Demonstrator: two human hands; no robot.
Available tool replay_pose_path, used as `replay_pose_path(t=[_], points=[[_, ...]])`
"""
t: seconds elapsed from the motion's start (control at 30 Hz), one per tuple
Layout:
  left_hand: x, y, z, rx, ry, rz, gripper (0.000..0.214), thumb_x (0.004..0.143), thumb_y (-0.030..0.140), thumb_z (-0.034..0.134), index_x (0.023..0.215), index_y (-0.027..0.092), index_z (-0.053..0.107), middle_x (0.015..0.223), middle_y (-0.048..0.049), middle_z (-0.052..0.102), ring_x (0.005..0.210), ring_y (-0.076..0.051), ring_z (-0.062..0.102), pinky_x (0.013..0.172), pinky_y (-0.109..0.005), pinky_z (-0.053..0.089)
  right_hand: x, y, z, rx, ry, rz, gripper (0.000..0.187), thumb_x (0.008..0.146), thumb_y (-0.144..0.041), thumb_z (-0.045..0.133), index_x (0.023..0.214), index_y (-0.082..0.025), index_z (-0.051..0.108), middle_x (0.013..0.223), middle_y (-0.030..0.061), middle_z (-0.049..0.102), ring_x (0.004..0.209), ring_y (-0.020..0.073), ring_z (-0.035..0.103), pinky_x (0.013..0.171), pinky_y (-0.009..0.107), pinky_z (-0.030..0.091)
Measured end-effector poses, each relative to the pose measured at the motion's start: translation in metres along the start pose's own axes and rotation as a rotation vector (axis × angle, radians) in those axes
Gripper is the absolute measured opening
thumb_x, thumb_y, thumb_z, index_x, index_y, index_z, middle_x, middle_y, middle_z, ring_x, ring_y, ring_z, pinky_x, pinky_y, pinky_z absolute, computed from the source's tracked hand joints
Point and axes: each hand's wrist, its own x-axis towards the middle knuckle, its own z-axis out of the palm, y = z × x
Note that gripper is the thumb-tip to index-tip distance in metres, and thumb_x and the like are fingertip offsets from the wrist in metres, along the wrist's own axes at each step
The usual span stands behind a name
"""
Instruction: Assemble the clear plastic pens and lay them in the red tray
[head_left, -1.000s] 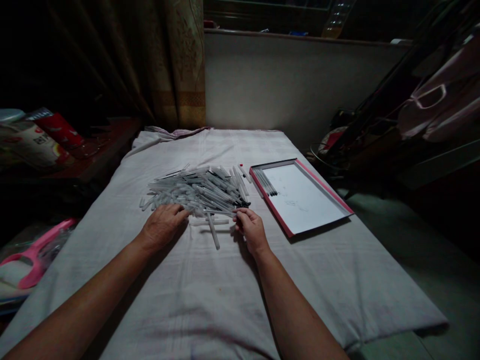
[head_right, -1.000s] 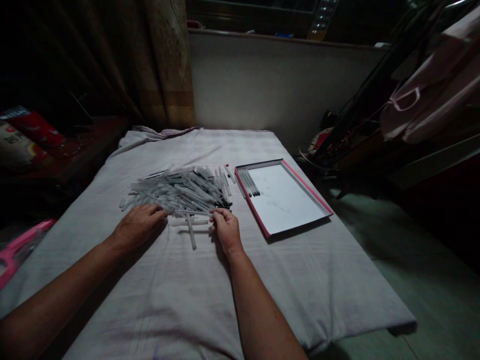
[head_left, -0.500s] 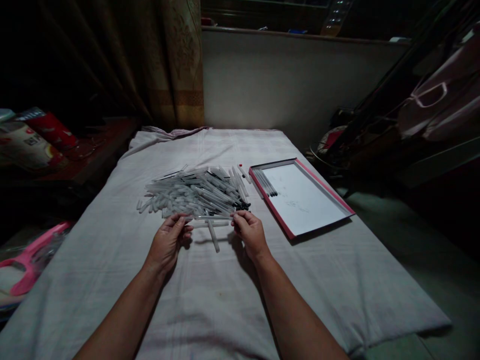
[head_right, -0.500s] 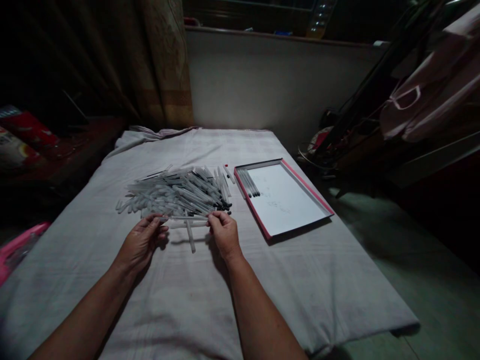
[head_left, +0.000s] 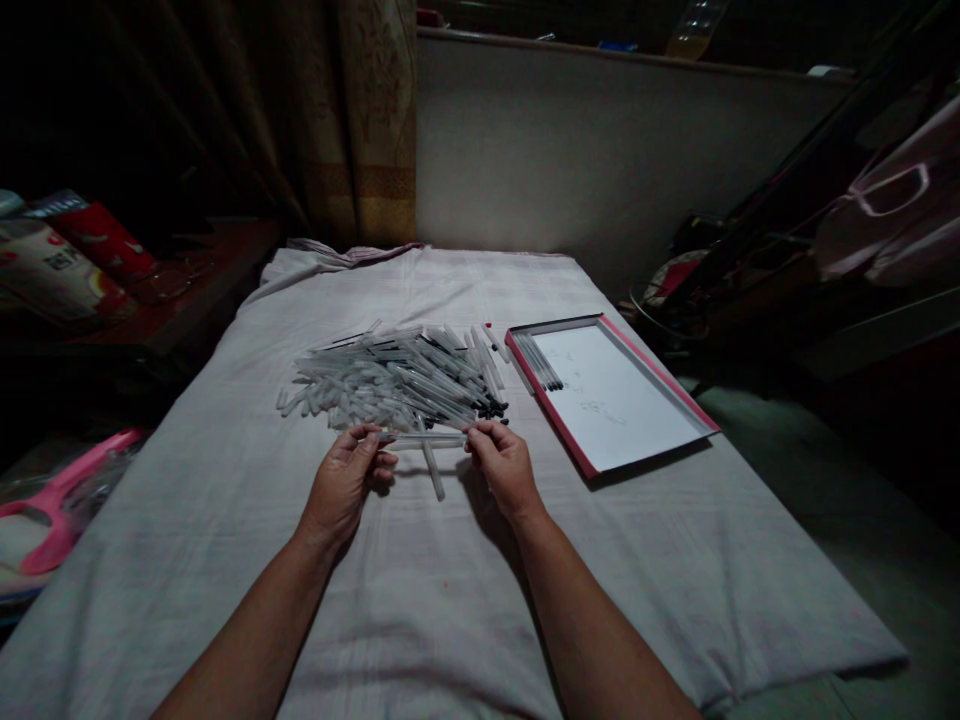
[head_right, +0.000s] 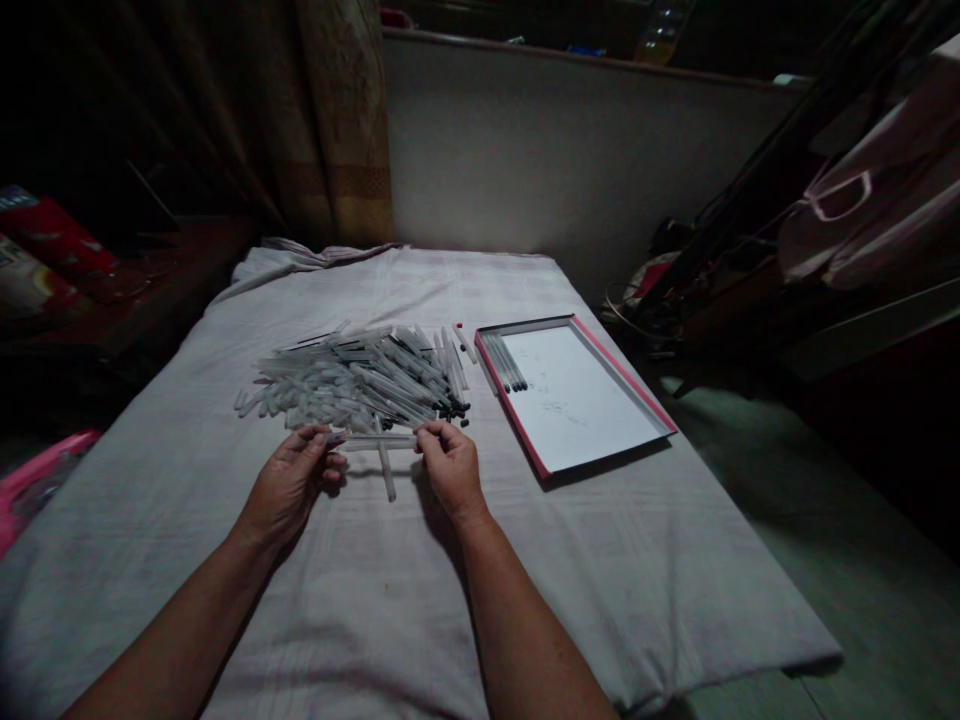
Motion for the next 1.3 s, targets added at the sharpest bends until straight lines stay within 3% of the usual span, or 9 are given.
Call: replay_pose_path(t=[0.2,0.33,0.47,0.83,1.3], points=[[-0.001,-0.003,0.0,0.065,-0.025,0.012,0.056,0.059,0.052,0.085,0.096,0.018,0.06,0.064,0.0016,0.069,0.045,-0.01,0.056,0.042,-0.019,0.045,0.0,0.003,-0.004,-0.073,-0.068,-0.01,0.024,0.066,-0.041,0.071,0.074,-0.018,0.074,0.06,-0.0009,0.062,0.052,0.0109,0.048,0.048,0.023,0.036],[-0.001,-0.005,-0.001,0.071,-0.019,0.012,0.06,0.058,0.052,0.086,0.1,0.017,0.064,0.064,0.0009,0.069,0.044,-0.009,0.055,0.041,-0.018,0.043,0.0,0.004,-0.011,-0.158,-0.274,0.021,0.026,0.068,-0.037,0.073,0.083,-0.017,0.08,0.063,-0.0001,0.067,0.054,0.0121,0.053,0.053,0.024,0.041],[-0.002,-0.007,-0.001,0.109,-0.022,0.024,0.058,0.059,0.052,0.086,0.1,0.015,0.07,0.063,-0.0006,0.07,0.046,-0.008,0.055,0.044,-0.017,0.043,0.0,0.005,-0.015,-0.246,-0.417,-0.033,0.027,0.075,-0.036,0.067,0.09,-0.019,0.082,0.081,0.003,0.076,0.073,0.0179,0.066,0.073,0.031,0.05],[-0.001,-0.006,0.002,0.082,0.032,-0.017,0.055,0.048,0.054,0.091,0.083,0.016,0.071,0.065,-0.0007,0.07,0.057,-0.014,0.066,0.055,-0.023,0.055,-0.005,0.01,-0.011,-0.304,-0.473,-0.119,0.026,0.084,-0.033,0.058,0.084,-0.019,0.08,0.071,-0.0003,0.07,0.069,0.0173,0.062,0.069,0.028,0.047],[0.0,-0.004,0.002,0.09,-0.006,-0.024,0.058,0.053,0.054,0.089,0.091,0.015,0.069,0.068,-0.0015,0.071,0.062,-0.015,0.068,0.06,-0.024,0.057,-0.011,0.011,-0.003,-0.403,-0.411,-0.199,0.027,0.086,-0.032,0.054,0.087,-0.02,0.079,0.075,0.0021,0.072,0.074,0.0198,0.065,0.07,0.029,0.048]])
